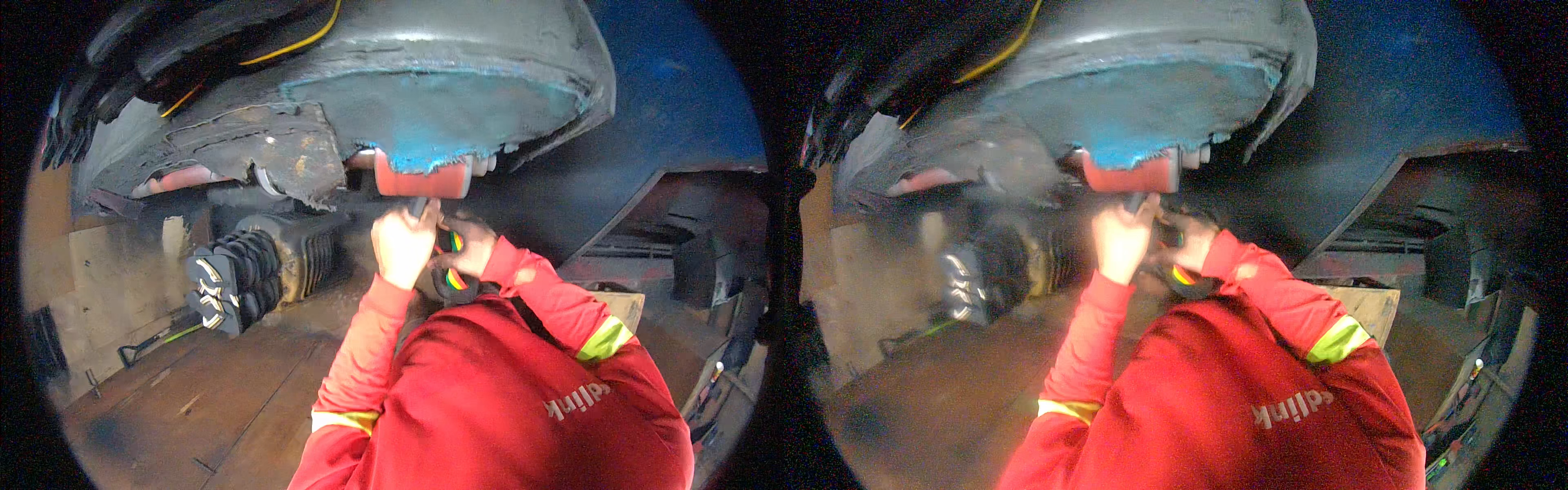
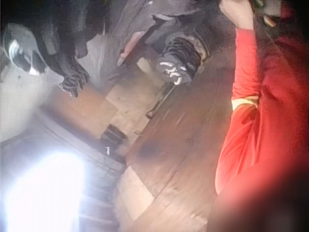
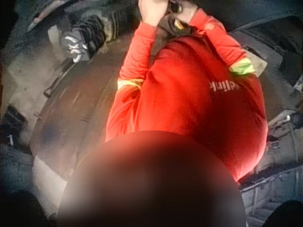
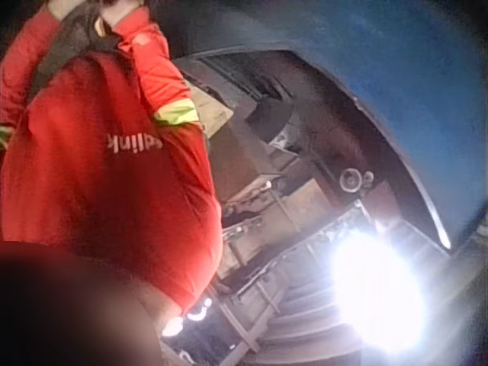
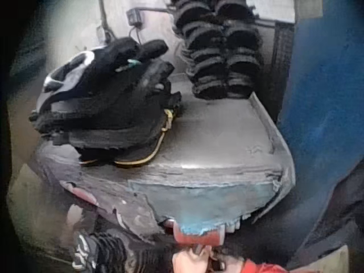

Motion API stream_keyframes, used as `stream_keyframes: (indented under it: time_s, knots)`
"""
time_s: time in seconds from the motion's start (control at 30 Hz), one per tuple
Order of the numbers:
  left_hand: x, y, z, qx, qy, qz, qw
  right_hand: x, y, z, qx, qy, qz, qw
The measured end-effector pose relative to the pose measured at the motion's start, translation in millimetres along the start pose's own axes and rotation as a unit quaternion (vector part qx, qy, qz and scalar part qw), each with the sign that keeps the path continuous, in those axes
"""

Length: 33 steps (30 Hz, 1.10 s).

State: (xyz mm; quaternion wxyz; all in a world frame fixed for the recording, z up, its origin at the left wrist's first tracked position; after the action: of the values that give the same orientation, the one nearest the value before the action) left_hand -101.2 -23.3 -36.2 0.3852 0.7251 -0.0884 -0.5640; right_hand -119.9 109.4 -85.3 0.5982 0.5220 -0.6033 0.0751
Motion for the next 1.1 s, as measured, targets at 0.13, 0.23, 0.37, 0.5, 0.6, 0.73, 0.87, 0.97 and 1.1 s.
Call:
stream_keyframes:
  time_s: [0.13,0.23,0.37,0.5,0.6,0.73,0.87,0.97,1.1]
  knots:
    - [0.0,9.6,-34.6,-0.013,0.003,-0.174,0.985,32.6,13.7,-23.1,-0.133,0.127,-0.118,0.976]
    - [-3.1,15.8,-38.4,0.033,0.007,-0.243,0.969,33.1,5.4,-28.3,-0.191,0.076,-0.196,0.959]
    - [-14.7,33.7,-31.8,0.039,-0.03,-0.112,0.992,36.2,-5.4,-21.6,-0.183,0.078,-0.155,0.968]
    - [-22.9,39.2,-23.6,0.017,-0.071,0.043,0.996,34.9,-6.4,-17.1,-0.167,0.092,-0.012,0.982]
    - [-18.7,28.0,-18.3,0.029,-0.058,0.042,0.997,31.3,-6.5,-17.4,-0.157,0.101,0.014,0.982]
    - [-12.9,12.6,-11.9,0.042,-0.024,0.04,0.998,10.6,-7.9,-15.6,-0.101,0.028,-0.008,0.994]
    - [-12.3,12.4,-16.7,0.039,-0.001,-0.014,0.999,14.5,-1.2,-23.6,-0.101,0.019,-0.038,0.994]
    - [-14.8,17.4,-25.1,0.049,0.007,-0.035,0.998,15.1,0.5,-28.3,-0.097,-0.015,-0.069,0.993]
    - [-26.8,34.4,-30.8,0.012,-0.027,-0.087,0.996,40.5,13.9,-35.6,-0.19,0.078,-0.089,0.975]
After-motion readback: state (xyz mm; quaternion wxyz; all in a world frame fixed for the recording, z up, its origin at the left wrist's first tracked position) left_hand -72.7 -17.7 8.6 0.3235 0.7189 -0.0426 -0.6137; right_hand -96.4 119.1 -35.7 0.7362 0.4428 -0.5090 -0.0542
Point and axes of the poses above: each hand's wrist, its own z-axis towards the middle knuckle, its own y-axis out of the back of the hand, x = y × z, the point moved 10 cm from there along z, towards the middle knuckle, and after that the axes turned 1 degree about z, right-handed, at the moved point
